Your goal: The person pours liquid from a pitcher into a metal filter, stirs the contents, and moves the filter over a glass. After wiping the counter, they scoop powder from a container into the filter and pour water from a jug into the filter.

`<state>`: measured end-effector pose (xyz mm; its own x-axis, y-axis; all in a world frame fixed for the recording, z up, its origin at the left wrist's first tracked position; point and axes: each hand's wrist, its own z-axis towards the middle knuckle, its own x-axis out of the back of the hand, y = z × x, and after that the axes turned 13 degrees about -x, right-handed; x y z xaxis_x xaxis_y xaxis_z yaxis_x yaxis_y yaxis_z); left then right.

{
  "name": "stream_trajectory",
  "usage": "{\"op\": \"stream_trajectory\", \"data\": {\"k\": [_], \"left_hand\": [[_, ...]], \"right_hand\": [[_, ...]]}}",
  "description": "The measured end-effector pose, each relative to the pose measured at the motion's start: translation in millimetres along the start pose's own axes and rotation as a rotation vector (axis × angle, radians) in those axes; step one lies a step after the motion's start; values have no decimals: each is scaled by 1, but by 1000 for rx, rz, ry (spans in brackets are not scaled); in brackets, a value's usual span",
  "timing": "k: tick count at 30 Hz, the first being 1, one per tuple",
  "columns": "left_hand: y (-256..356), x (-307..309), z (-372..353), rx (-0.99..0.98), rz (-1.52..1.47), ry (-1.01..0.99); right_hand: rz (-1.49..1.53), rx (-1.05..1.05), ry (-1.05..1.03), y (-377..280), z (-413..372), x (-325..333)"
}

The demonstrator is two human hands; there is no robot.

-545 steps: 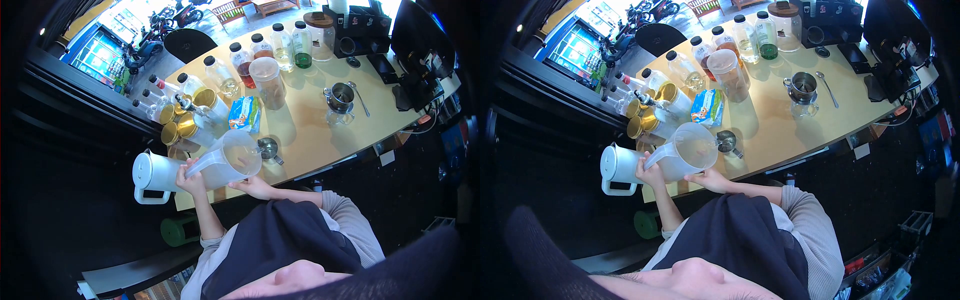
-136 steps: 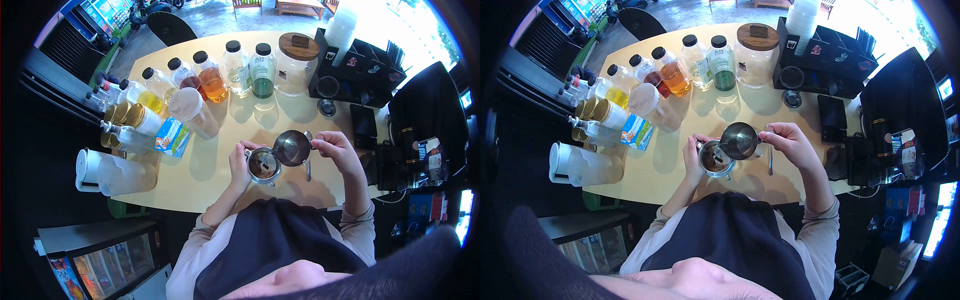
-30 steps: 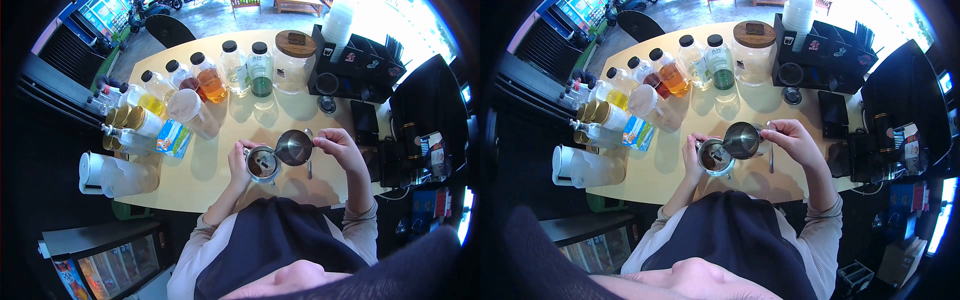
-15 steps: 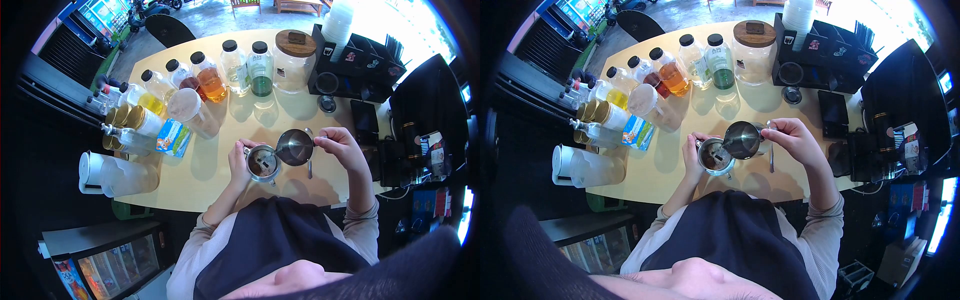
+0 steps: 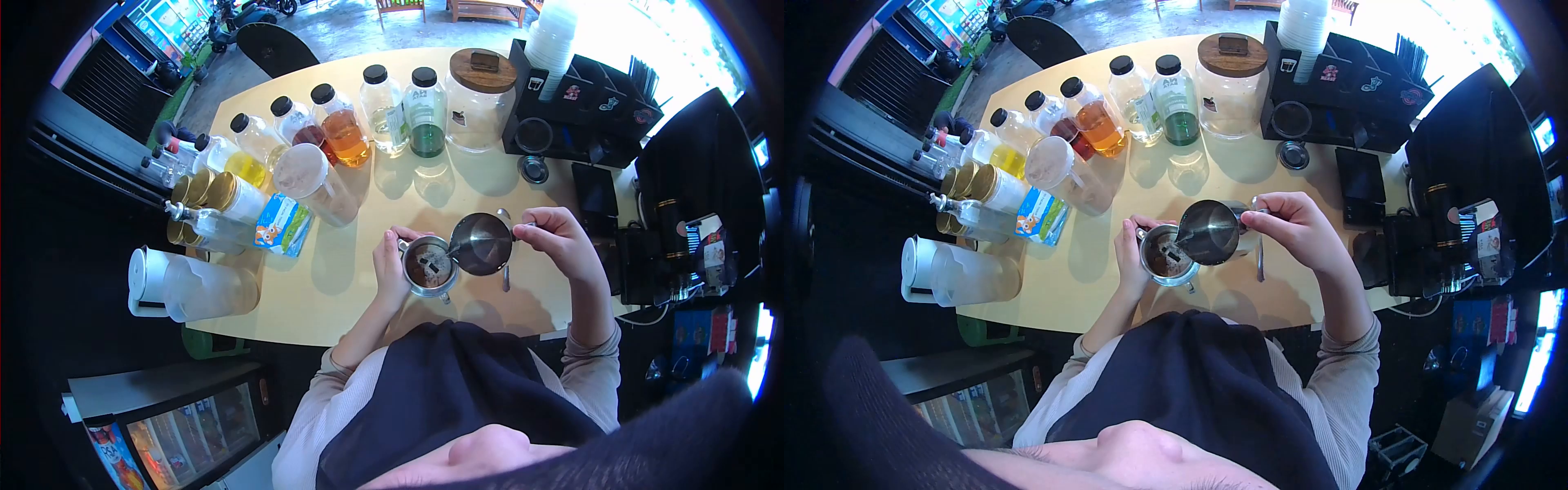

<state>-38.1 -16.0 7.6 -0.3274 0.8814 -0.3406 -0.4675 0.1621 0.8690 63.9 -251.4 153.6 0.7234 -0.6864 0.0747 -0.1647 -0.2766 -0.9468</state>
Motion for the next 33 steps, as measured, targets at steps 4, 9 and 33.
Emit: {"op": "stream_trajectory", "data": {"k": [4, 9, 33], "left_hand": [[3, -1, 1, -7, 23, -13], [3, -1, 1, -6, 18, -14], [17, -4, 4, 3, 108, -46]], "right_hand": [[12, 5, -7, -3, -1, -2], [1, -1, -38, -7, -1, -3], [15, 1, -109, -18, 13, -9]]}}
